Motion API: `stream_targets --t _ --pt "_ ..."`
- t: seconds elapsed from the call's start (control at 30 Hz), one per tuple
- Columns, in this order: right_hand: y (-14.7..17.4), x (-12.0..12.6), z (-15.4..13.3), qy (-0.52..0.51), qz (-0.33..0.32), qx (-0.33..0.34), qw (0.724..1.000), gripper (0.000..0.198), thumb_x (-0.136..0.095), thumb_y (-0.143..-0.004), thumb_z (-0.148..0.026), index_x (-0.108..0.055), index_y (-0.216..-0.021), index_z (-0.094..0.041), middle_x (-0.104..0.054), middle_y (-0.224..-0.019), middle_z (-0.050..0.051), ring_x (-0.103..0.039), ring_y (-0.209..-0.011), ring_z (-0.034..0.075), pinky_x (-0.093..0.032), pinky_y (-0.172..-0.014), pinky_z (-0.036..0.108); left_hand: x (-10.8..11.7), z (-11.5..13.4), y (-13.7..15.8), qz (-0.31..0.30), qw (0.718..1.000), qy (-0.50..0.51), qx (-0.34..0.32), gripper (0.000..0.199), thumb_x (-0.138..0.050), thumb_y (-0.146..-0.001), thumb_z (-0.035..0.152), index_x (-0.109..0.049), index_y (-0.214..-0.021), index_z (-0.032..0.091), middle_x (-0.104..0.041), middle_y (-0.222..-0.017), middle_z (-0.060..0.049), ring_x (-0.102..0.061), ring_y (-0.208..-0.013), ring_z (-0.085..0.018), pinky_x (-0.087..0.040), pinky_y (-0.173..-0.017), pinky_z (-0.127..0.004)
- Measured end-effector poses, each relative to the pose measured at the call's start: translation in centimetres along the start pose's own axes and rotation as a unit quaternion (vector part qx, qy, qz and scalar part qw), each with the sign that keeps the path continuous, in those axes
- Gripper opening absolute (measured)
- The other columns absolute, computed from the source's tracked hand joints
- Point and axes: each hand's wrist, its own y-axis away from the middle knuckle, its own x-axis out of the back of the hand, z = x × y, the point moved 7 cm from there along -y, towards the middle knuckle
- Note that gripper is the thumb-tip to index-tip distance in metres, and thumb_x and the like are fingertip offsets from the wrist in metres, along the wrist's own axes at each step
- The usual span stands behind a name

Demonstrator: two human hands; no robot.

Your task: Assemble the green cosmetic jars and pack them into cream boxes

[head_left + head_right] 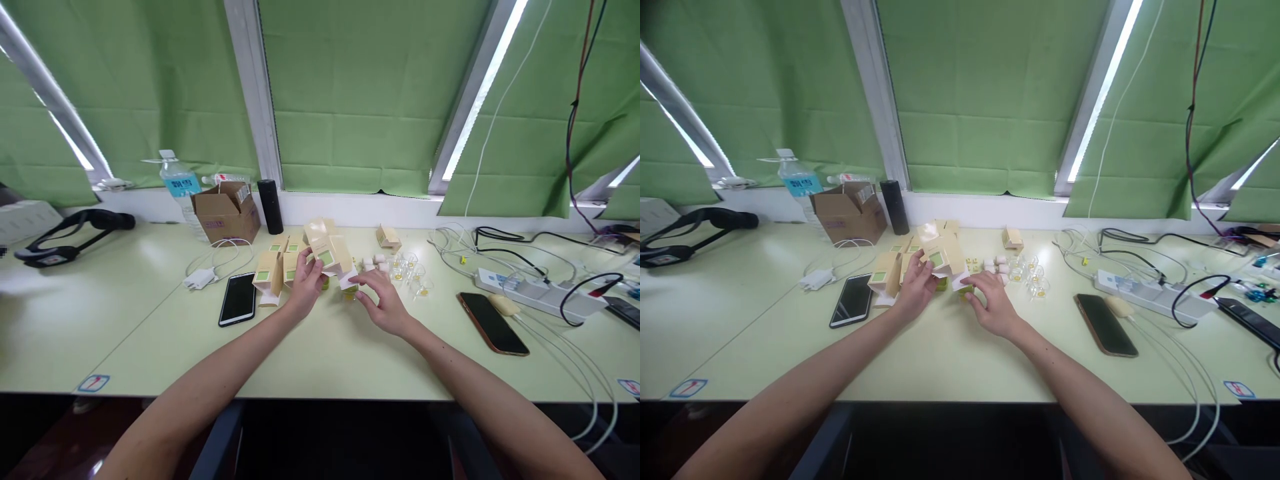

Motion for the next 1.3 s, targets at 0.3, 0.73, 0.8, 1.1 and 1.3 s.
stream_targets --t 0.3,0.73,0.8,1.1,1.3 --pt "0.1 0.8 0.0 -0.072 0.05 0.026 0.996 0.05 -0.057 -0.101 -0.041 -0.041 -0.148 -0.036 -0.033 -0.157 0.012 -0.06 -0.126 0.029 -0.054 -0.108 0.054 -1.1 0.2 1.0 -0.04 0.999 -0.018 0.008 0.06 -0.08 -0.08 0.059 -0.043 -0.115 0.028 -0.066 -0.107 -0.002 -0.068 -0.097 -0.018 -0.055 -0.078 -0.028" --pt "0.2 0.3 -0.2 -0.154 0.038 0.022 0.987 0.036 -0.058 -0.102 -0.042 -0.06 -0.137 -0.038 -0.029 -0.156 0.008 -0.039 -0.15 0.031 -0.059 -0.11 0.052 -2.6 0.0 2.1 -0.079 0.994 -0.066 -0.027 0.061 -0.071 -0.089 0.061 -0.034 -0.127 0.031 -0.061 -0.123 -0.007 -0.067 -0.1 -0.018 -0.055 -0.088 -0.034" --pt "0.1 0.3 0.2 -0.175 0.036 0.011 0.984 0.036 -0.061 -0.101 -0.043 -0.061 -0.136 -0.038 -0.029 -0.155 0.008 -0.047 -0.143 0.03 -0.059 -0.11 0.051 -2.6 0.4 2.3 -0.082 0.992 -0.088 -0.049 0.06 -0.067 -0.093 0.061 -0.034 -0.136 0.033 -0.055 -0.136 -0.01 -0.065 -0.096 -0.016 -0.056 -0.087 -0.034" --pt "-0.3 0.2 2.0 -0.305 0.046 -0.019 0.951 0.041 -0.072 -0.095 -0.043 -0.063 -0.135 -0.04 -0.033 -0.146 0.007 -0.068 -0.105 0.019 -0.063 -0.099 0.046 -2.7 1.0 3.1 -0.157 0.972 -0.148 -0.097 0.045 -0.07 -0.093 0.048 -0.062 -0.135 0.033 -0.031 -0.156 -0.01 -0.062 -0.1 -0.016 -0.056 -0.094 -0.037" --pt "-0.3 -0.2 1.8 -0.324 0.038 -0.027 0.945 0.043 -0.076 -0.092 -0.043 -0.066 -0.134 -0.04 -0.036 -0.136 0.006 -0.068 -0.1 0.017 -0.063 -0.097 0.045 -2.6 0.6 2.9 -0.119 0.975 -0.149 -0.112 0.04 -0.073 -0.092 0.043 -0.065 -0.129 0.03 -0.035 -0.15 -0.011 -0.063 -0.091 -0.013 -0.058 -0.089 -0.036"
